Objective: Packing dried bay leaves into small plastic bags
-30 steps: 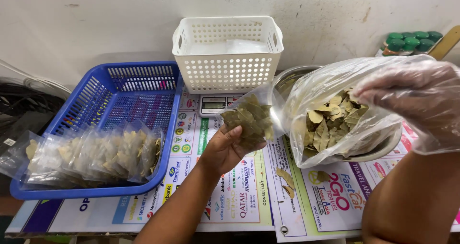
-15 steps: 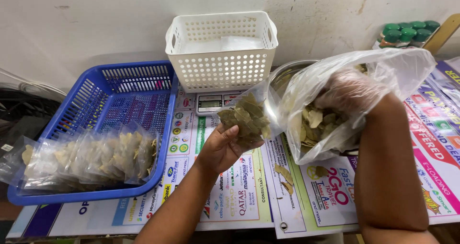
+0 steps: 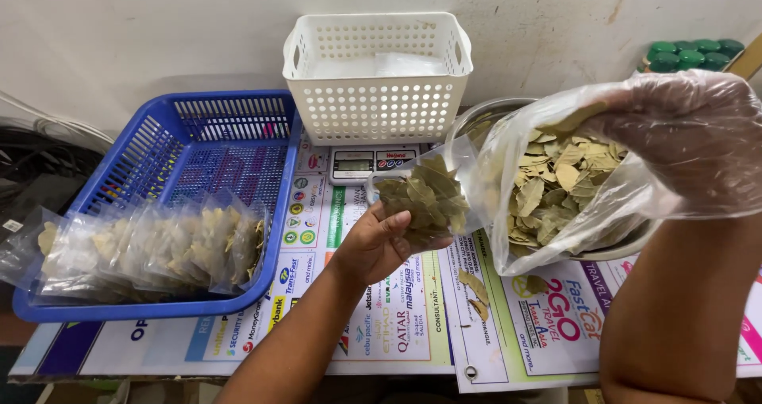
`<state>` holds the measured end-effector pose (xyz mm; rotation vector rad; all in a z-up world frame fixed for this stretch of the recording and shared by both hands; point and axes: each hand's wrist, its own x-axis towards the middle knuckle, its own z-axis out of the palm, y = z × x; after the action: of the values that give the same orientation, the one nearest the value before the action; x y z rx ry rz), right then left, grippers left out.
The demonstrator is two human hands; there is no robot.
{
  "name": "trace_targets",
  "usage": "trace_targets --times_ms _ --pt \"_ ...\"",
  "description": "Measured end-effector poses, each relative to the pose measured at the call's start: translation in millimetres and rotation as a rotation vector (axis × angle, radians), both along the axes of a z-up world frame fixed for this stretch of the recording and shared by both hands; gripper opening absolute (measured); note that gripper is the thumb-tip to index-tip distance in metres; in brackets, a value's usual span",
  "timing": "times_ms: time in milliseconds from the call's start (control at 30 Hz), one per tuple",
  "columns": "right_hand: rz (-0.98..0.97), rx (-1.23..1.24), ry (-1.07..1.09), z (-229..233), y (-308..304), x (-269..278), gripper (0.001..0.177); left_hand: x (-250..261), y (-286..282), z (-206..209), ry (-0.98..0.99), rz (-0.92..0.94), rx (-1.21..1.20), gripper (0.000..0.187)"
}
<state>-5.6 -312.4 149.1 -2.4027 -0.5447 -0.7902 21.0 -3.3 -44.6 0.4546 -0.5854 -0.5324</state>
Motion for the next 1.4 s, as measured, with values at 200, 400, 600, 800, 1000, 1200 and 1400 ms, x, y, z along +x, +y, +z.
trace_targets --times_ms 200,400,600,800,1000,1200,1400 --pt "0.290 0.379 0.270 4.4 62.9 -11.2 0.021 1.6 -0.2 -1.8 -0.026 -0.006 -0.001 0.053" --pt "0.334 0.257 0.492 -17.3 80.7 3.9 0.021 -3.6 -2.8 9.2 -0.046 -0.001 -0.006 0.046" --pt "0.244 0.294 0.712 -32.9 100.1 10.8 0.019 1.9 -11.3 -2.6 -0.023 0.086 -0.072 0.036" --pt "0.268 0.130 0.414 -13.5 86.8 0.2 0.023 -0.6 0.1 4.0 -0.021 0.037 -0.037 0.052" --pt "0.433 0.225 0.411 -17.3 91.9 -3.9 0.025 -2.9 2.2 10.8 -0.022 0.065 -0.111 0.059" --pt "0.421 -0.046 0.227 -39.8 102.8 -0.5 0.038 -2.6 3.8 9.6 -0.027 0.054 -0.183 0.059" --pt "0.164 -0.097 -0.079 -22.7 109.4 -9.9 0.067 -10.2 6.3 29.6 -0.070 0.098 -0.217 0.055"
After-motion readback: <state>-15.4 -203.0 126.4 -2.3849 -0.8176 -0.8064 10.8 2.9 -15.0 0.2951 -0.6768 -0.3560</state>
